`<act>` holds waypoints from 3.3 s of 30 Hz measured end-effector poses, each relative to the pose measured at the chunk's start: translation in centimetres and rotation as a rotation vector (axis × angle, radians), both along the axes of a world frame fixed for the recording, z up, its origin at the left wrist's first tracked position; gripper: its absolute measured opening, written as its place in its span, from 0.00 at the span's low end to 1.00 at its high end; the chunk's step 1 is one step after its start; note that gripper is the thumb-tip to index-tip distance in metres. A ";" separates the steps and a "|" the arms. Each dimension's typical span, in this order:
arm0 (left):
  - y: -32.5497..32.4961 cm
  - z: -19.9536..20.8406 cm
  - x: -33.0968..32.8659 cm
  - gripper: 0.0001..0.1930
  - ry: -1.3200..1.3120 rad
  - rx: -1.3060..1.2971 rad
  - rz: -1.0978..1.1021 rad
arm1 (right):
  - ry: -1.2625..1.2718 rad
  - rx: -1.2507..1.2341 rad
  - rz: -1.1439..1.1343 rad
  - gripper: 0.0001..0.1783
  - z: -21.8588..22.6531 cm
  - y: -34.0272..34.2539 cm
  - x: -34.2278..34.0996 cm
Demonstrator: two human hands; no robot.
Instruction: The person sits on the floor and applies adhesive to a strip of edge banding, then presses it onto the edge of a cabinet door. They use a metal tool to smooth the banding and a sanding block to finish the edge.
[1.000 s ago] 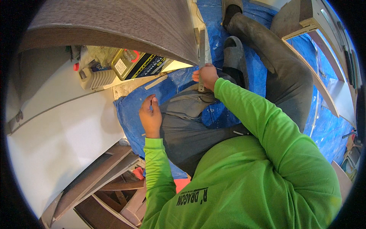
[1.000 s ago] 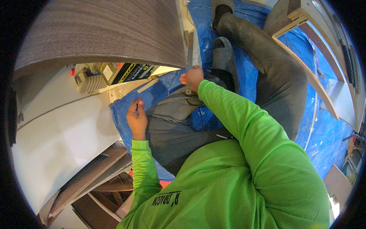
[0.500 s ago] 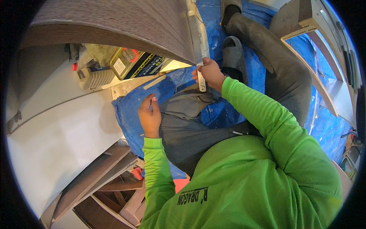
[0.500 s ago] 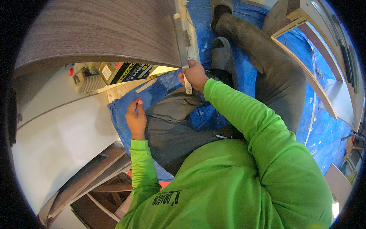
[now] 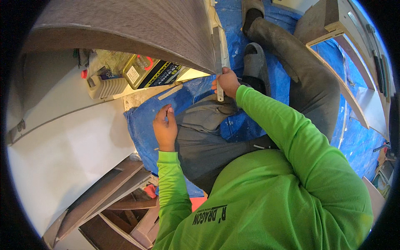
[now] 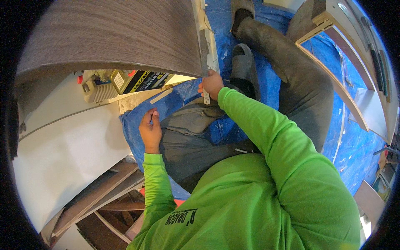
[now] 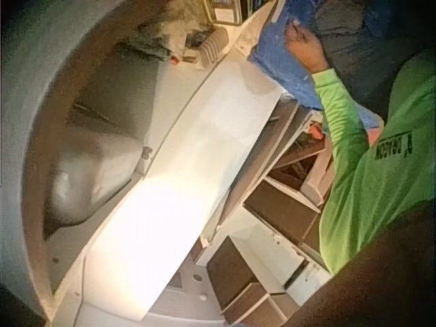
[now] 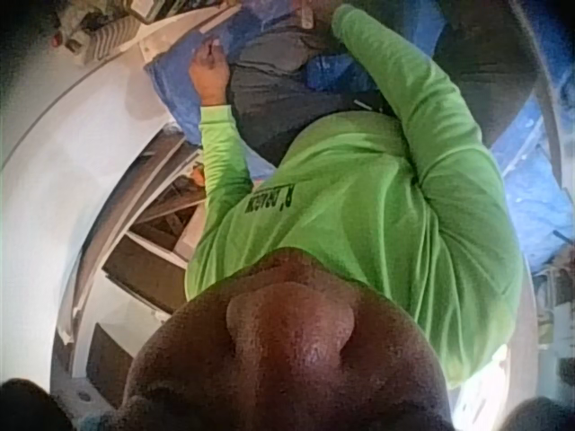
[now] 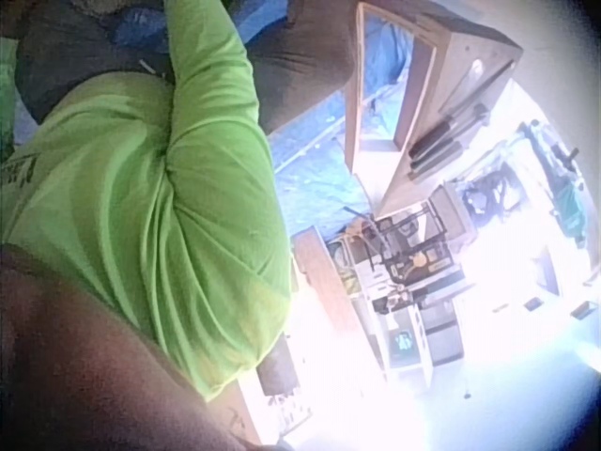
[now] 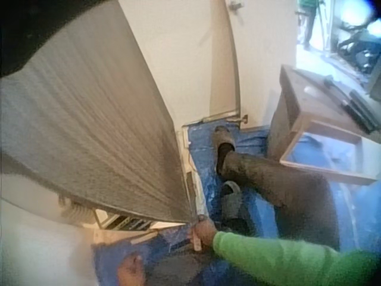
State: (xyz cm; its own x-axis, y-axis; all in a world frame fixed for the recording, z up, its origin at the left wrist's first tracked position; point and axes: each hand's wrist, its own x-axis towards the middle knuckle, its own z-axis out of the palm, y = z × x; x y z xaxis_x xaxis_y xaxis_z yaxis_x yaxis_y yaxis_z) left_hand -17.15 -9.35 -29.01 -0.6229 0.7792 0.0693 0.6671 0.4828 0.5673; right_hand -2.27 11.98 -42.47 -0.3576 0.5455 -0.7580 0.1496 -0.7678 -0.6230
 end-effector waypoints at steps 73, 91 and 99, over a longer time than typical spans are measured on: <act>11.9 -6.6 6.9 0.13 -1.576 0.389 0.275 | 0.237 0.248 -0.104 0.05 9.6 -3.1 0.5; 12.7 -4.1 8.9 0.17 -1.426 0.508 0.318 | 0.141 0.557 -0.039 0.04 9.2 -3.2 0.5; 13.0 -3.8 9.0 0.15 -1.375 0.571 0.290 | 0.095 0.637 -0.021 0.06 9.8 -2.9 0.3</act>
